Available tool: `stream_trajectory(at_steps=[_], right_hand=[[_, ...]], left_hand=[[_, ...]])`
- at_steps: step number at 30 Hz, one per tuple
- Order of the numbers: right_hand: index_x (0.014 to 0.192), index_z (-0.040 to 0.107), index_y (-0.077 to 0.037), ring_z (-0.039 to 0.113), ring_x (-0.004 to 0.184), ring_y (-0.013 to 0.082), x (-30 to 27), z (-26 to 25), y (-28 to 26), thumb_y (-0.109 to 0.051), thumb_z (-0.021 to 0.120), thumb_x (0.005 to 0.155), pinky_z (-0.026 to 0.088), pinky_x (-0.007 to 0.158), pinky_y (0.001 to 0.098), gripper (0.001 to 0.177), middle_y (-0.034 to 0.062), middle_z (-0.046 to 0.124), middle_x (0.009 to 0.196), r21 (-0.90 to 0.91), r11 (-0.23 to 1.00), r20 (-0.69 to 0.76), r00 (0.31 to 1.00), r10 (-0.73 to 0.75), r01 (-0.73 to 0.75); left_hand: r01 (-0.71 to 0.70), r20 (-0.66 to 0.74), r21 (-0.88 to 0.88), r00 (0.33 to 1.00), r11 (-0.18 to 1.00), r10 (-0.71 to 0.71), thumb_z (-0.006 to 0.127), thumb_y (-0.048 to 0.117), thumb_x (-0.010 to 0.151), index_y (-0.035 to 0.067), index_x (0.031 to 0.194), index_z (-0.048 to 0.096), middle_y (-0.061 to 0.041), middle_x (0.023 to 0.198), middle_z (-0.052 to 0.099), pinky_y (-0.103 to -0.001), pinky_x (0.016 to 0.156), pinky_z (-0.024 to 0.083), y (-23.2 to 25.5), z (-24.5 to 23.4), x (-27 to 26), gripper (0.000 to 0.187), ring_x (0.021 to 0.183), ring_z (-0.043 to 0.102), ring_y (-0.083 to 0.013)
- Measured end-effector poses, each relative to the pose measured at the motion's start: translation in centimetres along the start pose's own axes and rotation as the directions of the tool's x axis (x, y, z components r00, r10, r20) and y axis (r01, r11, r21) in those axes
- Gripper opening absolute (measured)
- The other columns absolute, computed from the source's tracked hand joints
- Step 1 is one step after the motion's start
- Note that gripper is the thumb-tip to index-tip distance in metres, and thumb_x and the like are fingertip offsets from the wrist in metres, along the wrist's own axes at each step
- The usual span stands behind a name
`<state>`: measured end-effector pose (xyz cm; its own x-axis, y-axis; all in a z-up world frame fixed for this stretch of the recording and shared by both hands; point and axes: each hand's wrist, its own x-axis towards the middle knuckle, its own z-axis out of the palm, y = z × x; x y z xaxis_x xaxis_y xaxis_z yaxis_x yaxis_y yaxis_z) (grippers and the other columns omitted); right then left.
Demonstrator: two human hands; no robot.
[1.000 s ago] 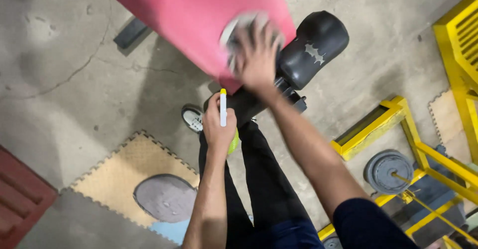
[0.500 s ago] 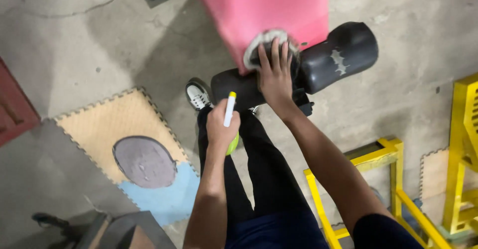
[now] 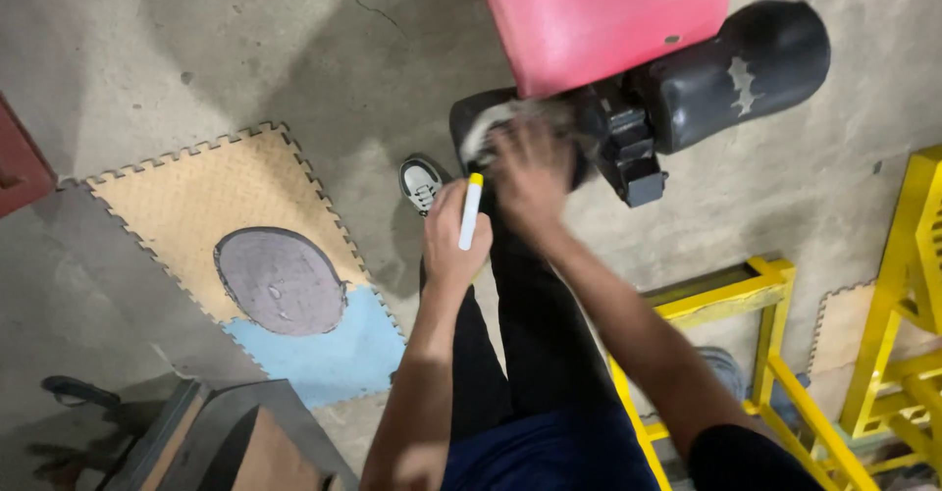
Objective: Wiping down and sanitizing various gym machines and weight benches with a spray bottle and cloth.
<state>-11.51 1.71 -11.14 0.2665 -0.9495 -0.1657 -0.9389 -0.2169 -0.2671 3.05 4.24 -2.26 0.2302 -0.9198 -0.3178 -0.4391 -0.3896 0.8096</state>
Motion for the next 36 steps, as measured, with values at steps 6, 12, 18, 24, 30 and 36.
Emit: stream_trajectory(at_steps=[6,12,18,24,30,36], right_hand=[[0.132,0.066,-0.011,0.049,0.135,0.0403,5.5,2.0,-6.1,-0.034,0.066,0.095,0.038,0.110,0.0582,0.044,0.0192,0.058,0.142,0.059,0.995,0.026,0.996,-0.087,0.085],[0.122,0.069,-0.010,0.059,0.121,0.0385,9.3,-0.6,-4.1,-0.041,0.060,0.104,0.042,0.108,0.0547,0.036,0.0174,0.066,0.126,0.071,0.997,0.343,0.939,-0.036,0.012],[0.146,0.062,-0.028,0.046,0.149,0.0288,-0.8,-2.1,5.1,-0.037,0.061,0.098,0.039,0.122,0.0505,0.048,0.0063,0.054,0.159,-0.051,0.903,0.118,0.901,-0.418,0.426],[0.148,0.057,-0.012,0.040,0.151,0.0367,2.3,-3.9,8.0,-0.039,0.056,0.110,0.026,0.127,0.0589,0.046,0.0130,0.049,0.156,-0.027,0.971,-0.052,0.971,0.234,-0.236],[0.150,0.052,-0.015,0.021,0.155,0.0432,-0.2,2.9,-0.8,-0.033,0.059,0.101,0.014,0.124,0.0656,0.053,0.0165,0.028,0.167,-0.034,0.907,-0.226,0.887,0.402,-0.420],[0.157,0.047,-0.023,0.019,0.155,0.0359,-4.5,5.1,-3.2,-0.035,0.074,0.087,0.022,0.120,0.0653,0.076,0.0097,0.023,0.170,0.055,0.997,0.050,0.997,-0.051,0.048]], left_hand=[[-0.034,-0.008,0.068,0.999,0.997,0.035,0.056,-0.001,0.080,-0.003,0.117,0.065,-0.024,0.120,0.066,-0.047,0.094,0.055,-2.6,-3.6,0.0,0.039,0.107,0.066,-0.0448],[-0.009,0.078,0.202,0.997,0.979,-0.007,0.060,0.003,0.081,-0.002,0.117,0.066,-0.023,0.121,0.067,-0.049,0.094,0.052,-3.3,-6.2,0.5,0.037,0.109,0.064,-0.0454],[-0.016,0.118,0.112,0.993,0.994,0.003,0.059,0.004,0.079,-0.003,0.120,0.065,-0.022,0.124,0.066,-0.047,0.095,0.053,-3.4,-6.4,0.4,0.042,0.110,0.065,-0.0438],[-0.093,0.169,0.039,0.982,0.995,0.085,0.058,0.004,0.080,0.000,0.121,0.068,-0.021,0.124,0.066,-0.046,0.096,0.054,-2.2,-5.5,0.3,0.042,0.110,0.066,-0.0423],[-0.103,0.158,0.070,0.983,0.992,0.091,0.059,0.006,0.081,-0.001,0.122,0.067,-0.021,0.123,0.067,-0.047,0.094,0.054,-2.6,-4.3,0.8,0.042,0.109,0.066,-0.0428],[-0.136,0.160,0.035,0.979,0.990,0.129,0.058,0.004,0.083,-0.002,0.121,0.066,-0.024,0.122,0.067,-0.048,0.093,0.055,-1.4,-3.0,1.7,0.039,0.110,0.065,-0.0445]])
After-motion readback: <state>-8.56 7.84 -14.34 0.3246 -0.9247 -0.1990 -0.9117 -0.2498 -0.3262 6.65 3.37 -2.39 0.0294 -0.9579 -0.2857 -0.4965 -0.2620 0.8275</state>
